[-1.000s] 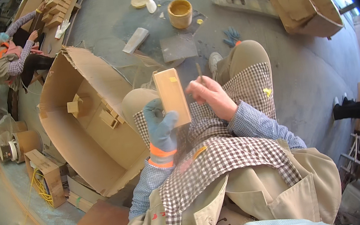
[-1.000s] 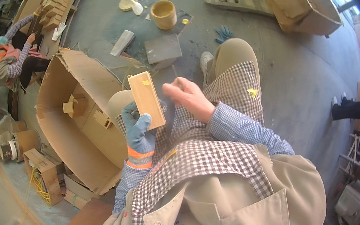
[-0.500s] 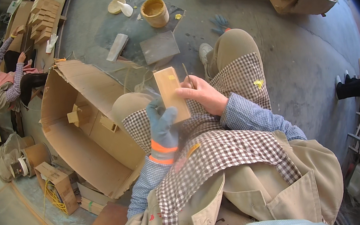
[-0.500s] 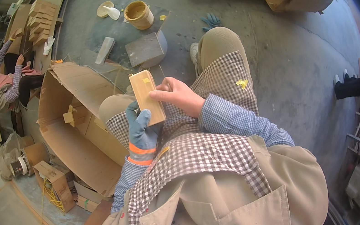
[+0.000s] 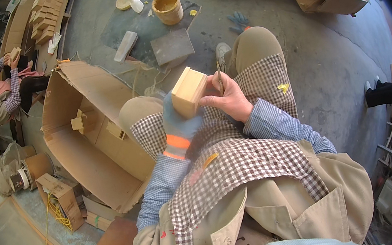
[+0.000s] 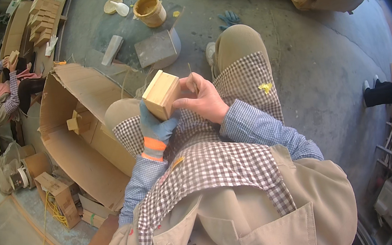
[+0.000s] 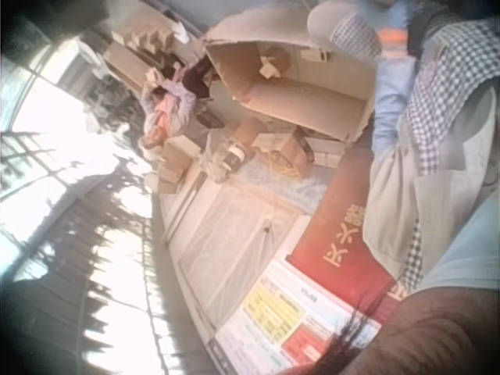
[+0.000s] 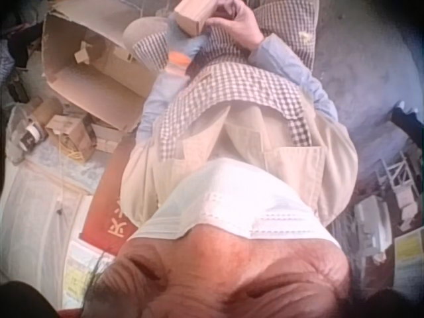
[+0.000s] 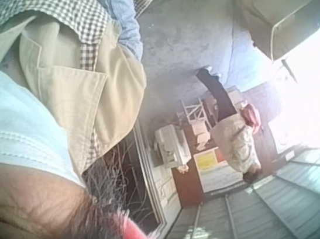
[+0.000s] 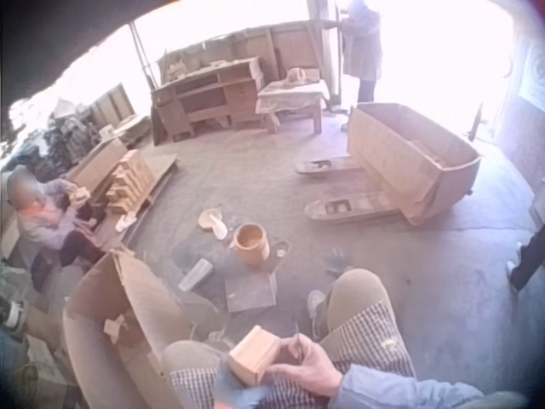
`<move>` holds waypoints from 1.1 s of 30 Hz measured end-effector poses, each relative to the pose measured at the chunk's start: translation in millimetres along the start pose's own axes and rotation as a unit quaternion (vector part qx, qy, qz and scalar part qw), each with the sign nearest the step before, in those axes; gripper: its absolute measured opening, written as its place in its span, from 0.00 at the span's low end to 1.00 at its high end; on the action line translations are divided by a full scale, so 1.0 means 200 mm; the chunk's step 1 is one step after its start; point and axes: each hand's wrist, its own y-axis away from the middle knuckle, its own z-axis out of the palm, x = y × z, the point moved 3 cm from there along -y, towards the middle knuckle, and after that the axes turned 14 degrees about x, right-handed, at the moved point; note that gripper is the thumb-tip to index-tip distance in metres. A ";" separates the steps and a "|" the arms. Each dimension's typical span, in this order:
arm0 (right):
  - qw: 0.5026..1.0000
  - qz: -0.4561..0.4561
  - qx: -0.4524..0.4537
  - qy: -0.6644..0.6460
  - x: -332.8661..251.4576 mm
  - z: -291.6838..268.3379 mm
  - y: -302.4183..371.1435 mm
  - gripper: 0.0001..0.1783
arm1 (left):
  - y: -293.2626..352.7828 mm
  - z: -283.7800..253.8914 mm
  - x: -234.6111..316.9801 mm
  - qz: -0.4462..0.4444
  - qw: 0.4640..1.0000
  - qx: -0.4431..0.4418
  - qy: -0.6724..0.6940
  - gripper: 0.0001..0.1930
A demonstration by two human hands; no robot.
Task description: The person sits on the floor and assembles small wooden boxes by applying glue to the edges and pressing the pieces together. They repeatedly pick up unfinished boxes, apply glue, and place the completed units into a large cardboard box.
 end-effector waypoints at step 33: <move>0.952 0.184 0.071 -0.232 -0.12 -0.07 -0.02 0.13 | -0.24 0.15 0.49 0.002 0.971 -0.159 -0.179 0.36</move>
